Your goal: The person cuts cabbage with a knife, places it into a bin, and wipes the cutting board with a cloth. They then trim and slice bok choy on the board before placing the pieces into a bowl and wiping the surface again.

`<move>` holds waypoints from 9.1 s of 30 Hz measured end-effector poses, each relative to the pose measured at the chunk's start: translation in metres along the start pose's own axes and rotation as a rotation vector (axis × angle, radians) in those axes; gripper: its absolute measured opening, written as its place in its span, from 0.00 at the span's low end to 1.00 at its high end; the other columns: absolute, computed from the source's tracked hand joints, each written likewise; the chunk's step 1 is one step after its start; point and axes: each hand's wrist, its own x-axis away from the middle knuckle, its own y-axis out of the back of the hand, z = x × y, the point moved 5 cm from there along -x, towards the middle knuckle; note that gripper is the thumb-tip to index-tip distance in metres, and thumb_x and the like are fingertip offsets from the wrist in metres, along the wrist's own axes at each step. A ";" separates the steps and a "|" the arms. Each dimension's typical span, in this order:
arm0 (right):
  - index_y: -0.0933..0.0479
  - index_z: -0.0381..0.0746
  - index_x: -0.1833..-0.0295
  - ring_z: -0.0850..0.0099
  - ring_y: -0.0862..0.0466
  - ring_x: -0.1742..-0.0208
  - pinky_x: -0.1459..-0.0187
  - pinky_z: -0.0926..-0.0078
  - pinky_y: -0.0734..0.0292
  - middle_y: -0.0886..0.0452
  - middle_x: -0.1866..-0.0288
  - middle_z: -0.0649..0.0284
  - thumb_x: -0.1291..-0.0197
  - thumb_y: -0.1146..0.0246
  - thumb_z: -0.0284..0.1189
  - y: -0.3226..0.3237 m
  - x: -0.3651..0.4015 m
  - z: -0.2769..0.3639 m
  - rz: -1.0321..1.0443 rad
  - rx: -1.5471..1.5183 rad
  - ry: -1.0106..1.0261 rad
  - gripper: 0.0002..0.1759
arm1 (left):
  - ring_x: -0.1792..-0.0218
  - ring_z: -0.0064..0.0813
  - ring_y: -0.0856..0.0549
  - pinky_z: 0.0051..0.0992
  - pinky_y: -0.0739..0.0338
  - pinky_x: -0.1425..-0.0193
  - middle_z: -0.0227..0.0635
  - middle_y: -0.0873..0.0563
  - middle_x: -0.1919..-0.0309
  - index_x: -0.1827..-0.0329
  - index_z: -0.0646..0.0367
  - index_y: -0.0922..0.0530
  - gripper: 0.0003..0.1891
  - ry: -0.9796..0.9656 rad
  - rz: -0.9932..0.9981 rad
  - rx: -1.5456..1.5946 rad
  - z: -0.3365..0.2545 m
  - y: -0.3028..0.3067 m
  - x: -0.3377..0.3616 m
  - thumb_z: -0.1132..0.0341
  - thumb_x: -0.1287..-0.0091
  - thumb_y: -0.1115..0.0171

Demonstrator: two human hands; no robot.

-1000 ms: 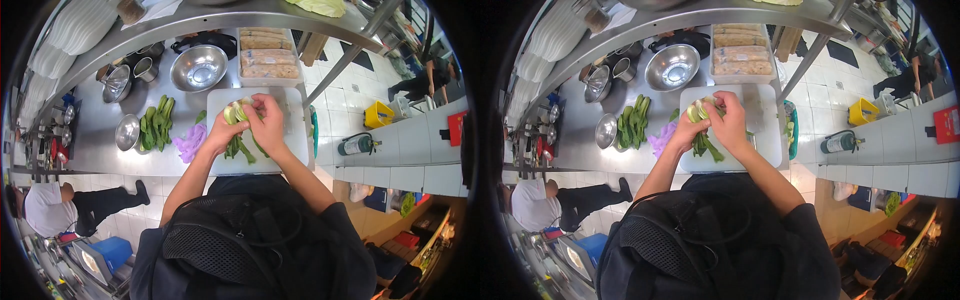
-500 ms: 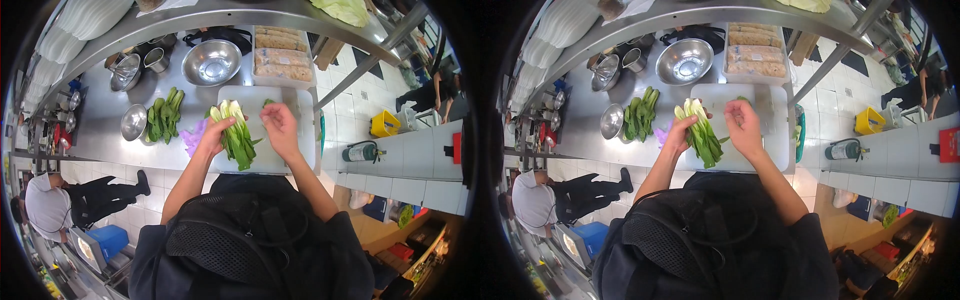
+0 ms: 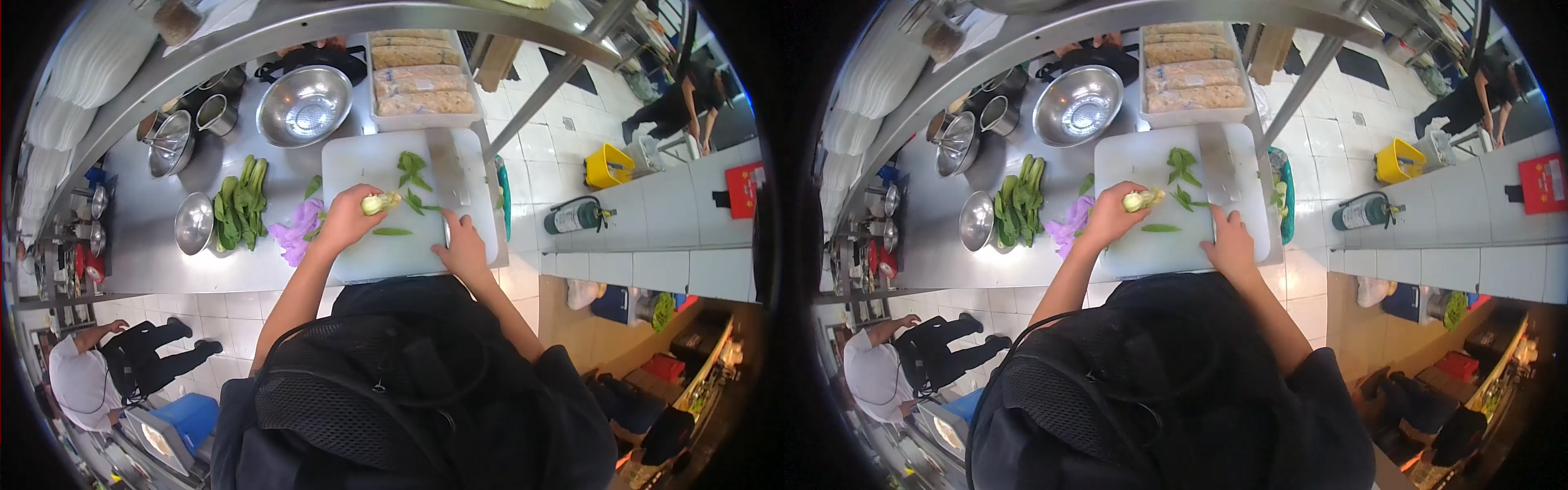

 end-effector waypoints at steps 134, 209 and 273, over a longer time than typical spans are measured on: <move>0.16 0.38 0.51 0.55 0.12 0.64 0.59 0.63 0.19 0.13 0.65 0.49 0.41 0.42 0.20 0.065 -0.067 0.021 -0.156 -0.409 0.028 0.14 | 0.60 0.26 0.12 0.27 0.19 0.50 0.39 0.11 0.59 0.46 0.70 0.17 0.20 0.349 0.339 0.722 0.001 0.012 0.001 0.72 0.42 0.33; 0.22 0.35 0.42 0.80 0.29 0.83 0.81 0.75 0.33 0.28 0.78 0.69 0.27 0.36 0.30 0.014 0.014 -0.029 0.414 -0.720 -0.263 0.13 | 0.54 0.43 0.10 0.38 0.12 0.54 0.47 0.12 0.50 0.37 0.69 0.21 0.26 1.097 -0.443 0.244 0.291 0.380 0.138 0.66 0.36 0.29; 0.30 0.32 0.24 0.52 0.15 0.35 0.32 0.61 0.25 0.16 0.37 0.42 0.35 0.39 0.21 0.033 0.053 -0.131 -0.020 -0.620 -0.232 0.32 | 0.48 0.62 0.12 0.54 0.19 0.43 0.59 0.11 0.49 0.23 0.52 0.32 0.32 0.437 -0.343 -0.594 0.198 0.175 -0.032 0.60 0.31 0.39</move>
